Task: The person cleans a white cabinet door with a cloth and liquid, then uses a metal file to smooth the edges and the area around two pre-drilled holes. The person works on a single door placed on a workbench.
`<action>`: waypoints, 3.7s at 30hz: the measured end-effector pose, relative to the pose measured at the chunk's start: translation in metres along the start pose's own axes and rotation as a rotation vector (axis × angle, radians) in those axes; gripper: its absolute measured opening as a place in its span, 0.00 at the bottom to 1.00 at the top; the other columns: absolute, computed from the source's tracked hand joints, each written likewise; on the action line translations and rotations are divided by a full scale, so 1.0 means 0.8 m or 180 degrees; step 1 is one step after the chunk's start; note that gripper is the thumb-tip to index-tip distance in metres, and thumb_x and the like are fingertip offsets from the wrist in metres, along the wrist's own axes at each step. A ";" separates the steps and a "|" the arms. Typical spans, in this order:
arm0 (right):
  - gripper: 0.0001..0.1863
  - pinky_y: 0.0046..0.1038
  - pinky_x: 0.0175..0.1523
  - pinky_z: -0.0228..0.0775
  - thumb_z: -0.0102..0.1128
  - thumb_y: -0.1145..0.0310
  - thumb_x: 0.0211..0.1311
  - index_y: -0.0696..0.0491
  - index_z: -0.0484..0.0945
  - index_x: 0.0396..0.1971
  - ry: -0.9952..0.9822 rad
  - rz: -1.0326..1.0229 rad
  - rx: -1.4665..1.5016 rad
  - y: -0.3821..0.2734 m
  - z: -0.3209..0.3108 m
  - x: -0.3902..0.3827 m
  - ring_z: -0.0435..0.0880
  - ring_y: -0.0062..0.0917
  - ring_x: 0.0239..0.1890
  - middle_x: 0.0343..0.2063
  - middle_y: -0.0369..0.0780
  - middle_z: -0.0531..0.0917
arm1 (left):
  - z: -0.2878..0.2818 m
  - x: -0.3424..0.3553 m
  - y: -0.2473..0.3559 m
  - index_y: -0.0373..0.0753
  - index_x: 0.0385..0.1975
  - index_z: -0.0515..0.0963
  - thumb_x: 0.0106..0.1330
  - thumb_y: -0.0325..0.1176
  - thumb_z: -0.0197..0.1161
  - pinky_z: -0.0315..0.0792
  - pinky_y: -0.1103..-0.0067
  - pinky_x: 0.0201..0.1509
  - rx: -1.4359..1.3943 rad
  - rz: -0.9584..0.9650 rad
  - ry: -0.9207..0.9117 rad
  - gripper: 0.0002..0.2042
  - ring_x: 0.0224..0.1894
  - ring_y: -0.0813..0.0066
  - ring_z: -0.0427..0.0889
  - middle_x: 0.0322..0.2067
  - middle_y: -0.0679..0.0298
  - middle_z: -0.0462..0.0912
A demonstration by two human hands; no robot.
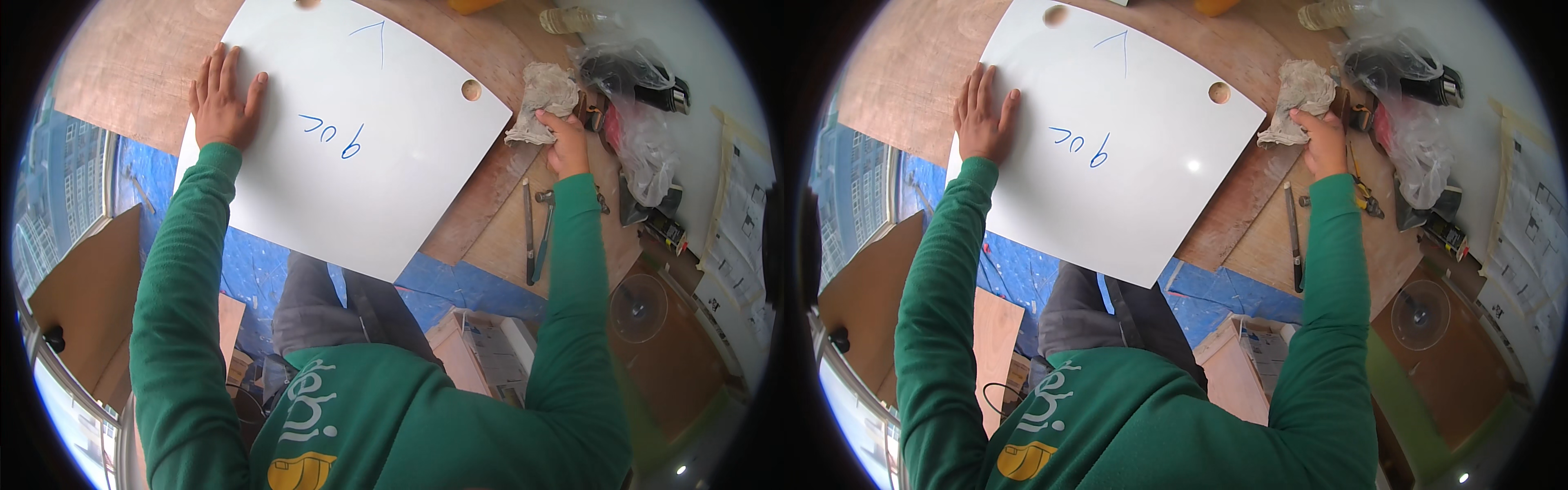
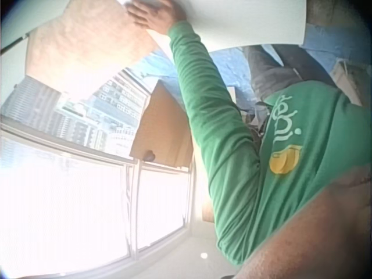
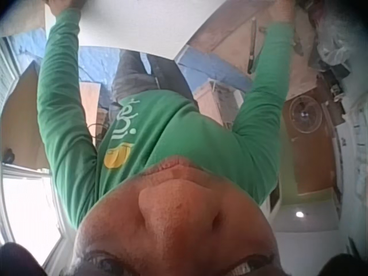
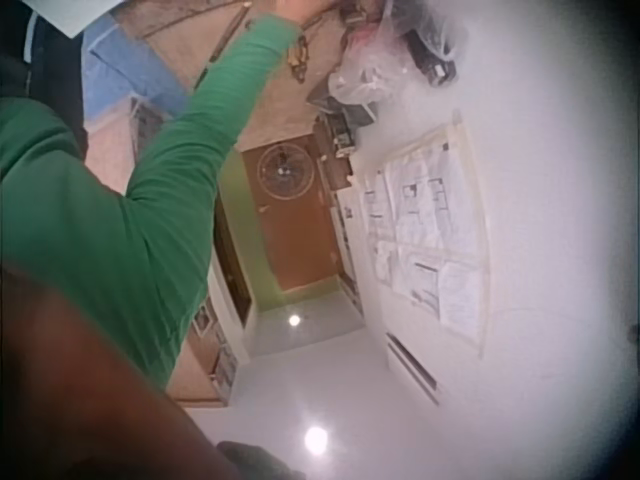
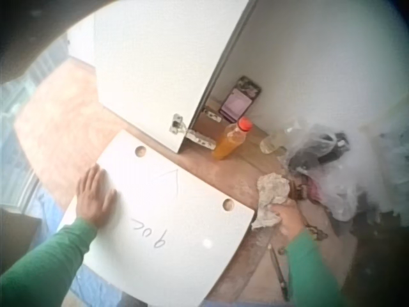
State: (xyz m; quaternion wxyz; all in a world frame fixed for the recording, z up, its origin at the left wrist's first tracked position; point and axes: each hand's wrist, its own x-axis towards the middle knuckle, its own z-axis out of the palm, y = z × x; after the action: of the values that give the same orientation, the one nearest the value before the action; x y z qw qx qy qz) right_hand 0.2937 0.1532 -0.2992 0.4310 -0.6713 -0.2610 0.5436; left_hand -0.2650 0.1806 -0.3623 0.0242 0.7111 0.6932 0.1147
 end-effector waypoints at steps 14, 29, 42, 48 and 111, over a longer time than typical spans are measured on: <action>0.19 0.26 0.51 0.78 0.72 0.75 0.59 0.60 0.82 0.51 -0.0458 0.0253 -0.0841 -0.003 0.012 -0.003 0.87 0.24 0.43 0.44 0.38 0.88 | 0.001 0.000 -0.002 0.53 0.78 0.60 0.76 0.65 0.45 0.37 0.60 0.85 0.0090 0.0026 0.0002 0.35 0.83 0.67 0.47 0.80 0.68 0.54; 0.23 0.35 0.49 0.78 0.72 0.63 0.53 0.62 0.85 0.46 -0.0694 -0.0687 -0.3326 -0.011 0.051 0.028 0.89 0.36 0.40 0.36 0.50 0.89 | 0.003 -0.002 -0.001 0.54 0.78 0.59 0.76 0.66 0.44 0.38 0.60 0.85 0.0082 0.0060 0.0068 0.36 0.83 0.67 0.48 0.80 0.68 0.54; 0.20 0.30 0.47 0.78 0.71 0.67 0.52 0.61 0.86 0.44 -0.0723 -0.0265 -0.2800 -0.009 0.052 0.043 0.87 0.25 0.37 0.36 0.42 0.90 | 0.002 -0.001 -0.001 0.55 0.78 0.60 0.76 0.67 0.44 0.38 0.60 0.85 0.0100 0.0052 0.0092 0.35 0.83 0.67 0.48 0.80 0.68 0.55; 0.17 0.29 0.46 0.78 0.71 0.68 0.52 0.61 0.87 0.41 -0.0766 -0.0167 -0.2361 -0.014 0.112 0.051 0.87 0.24 0.36 0.34 0.40 0.89 | 0.008 -0.002 -0.004 0.55 0.78 0.60 0.76 0.67 0.43 0.39 0.59 0.85 0.0060 0.0098 0.0155 0.36 0.83 0.68 0.48 0.80 0.68 0.54; 0.18 0.30 0.46 0.78 0.69 0.66 0.53 0.61 0.87 0.42 -0.0825 -0.0237 -0.2821 -0.014 0.094 0.063 0.88 0.25 0.36 0.33 0.41 0.89 | 0.000 -0.001 0.002 0.54 0.78 0.60 0.75 0.68 0.45 0.37 0.60 0.85 0.0097 -0.0025 0.0000 0.37 0.83 0.68 0.46 0.81 0.67 0.53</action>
State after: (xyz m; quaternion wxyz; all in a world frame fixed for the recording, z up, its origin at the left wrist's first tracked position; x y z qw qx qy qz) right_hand 0.2366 0.2224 -0.3182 0.0856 -0.7075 -0.5438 0.4431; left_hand -0.2635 0.1800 -0.3625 0.0138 0.7086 0.6977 0.1040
